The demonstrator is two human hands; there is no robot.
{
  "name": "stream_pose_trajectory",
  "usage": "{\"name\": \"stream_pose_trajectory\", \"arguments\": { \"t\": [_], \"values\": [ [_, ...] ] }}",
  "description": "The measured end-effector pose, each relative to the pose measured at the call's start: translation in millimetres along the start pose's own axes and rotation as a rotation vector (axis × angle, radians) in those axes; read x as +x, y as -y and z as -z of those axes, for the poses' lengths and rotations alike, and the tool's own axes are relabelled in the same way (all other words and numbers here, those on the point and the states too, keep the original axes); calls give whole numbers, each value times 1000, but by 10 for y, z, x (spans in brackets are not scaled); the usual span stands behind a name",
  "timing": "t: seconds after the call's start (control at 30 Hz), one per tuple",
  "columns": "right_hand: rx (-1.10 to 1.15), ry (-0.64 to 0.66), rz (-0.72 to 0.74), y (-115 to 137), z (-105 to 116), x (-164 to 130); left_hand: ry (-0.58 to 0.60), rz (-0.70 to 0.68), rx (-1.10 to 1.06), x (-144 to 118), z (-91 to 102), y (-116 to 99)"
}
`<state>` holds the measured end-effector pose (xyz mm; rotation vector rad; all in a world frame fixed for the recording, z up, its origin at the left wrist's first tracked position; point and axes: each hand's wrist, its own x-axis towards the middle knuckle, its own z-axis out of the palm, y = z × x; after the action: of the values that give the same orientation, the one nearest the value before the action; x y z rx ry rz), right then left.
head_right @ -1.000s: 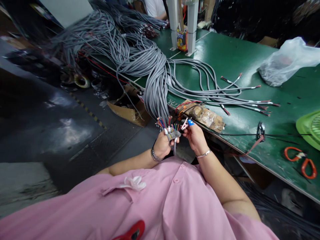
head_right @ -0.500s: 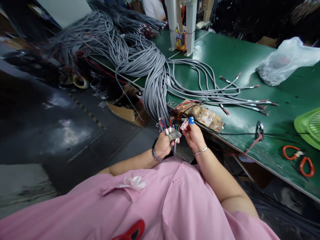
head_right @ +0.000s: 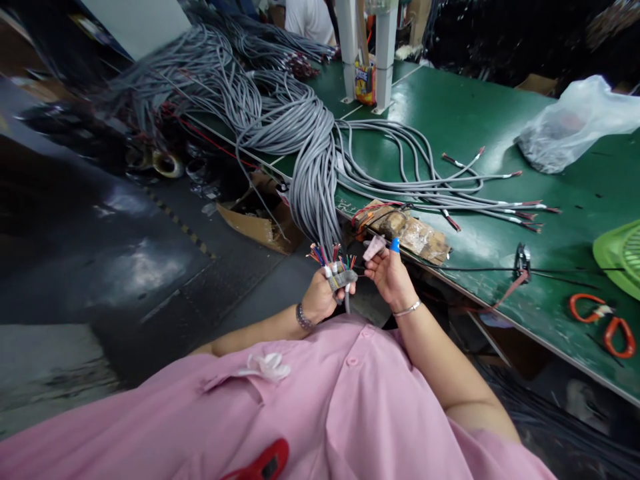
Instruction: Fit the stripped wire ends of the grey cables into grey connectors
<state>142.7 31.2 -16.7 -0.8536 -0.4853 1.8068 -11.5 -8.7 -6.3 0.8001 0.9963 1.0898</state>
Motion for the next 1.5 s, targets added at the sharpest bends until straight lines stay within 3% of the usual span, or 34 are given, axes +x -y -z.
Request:
{"name": "stream_pose_trajectory", "arguments": {
  "t": [0.27, 0.47, 0.63, 0.87, 1.03, 1.33, 1.5],
  "values": [
    [-62, 53, -16, 57, -5, -114, 34, -78, 3, 8, 35, -87],
    [-274, 95, 66, -110, -27, -349, 8, -102, 68, 9, 35, 6],
    [-400, 54, 208, -186, -103, -401, 23, -67, 80, 3, 48, 74],
    [-514, 65, 221, -151, -55, -388, 137, 61, 113, 7, 103, 20],
    [-472, 60, 172, -146, -34, -372, 124, 83, 35, 23, 134, 63],
    [-186, 206, -109, -153, 2, -289, 134, 98, -12, 41, 132, 65],
    [-165, 155, -84, -190, 52, -248, 56, 73, -43, 68, 139, 85]
  ]
}}
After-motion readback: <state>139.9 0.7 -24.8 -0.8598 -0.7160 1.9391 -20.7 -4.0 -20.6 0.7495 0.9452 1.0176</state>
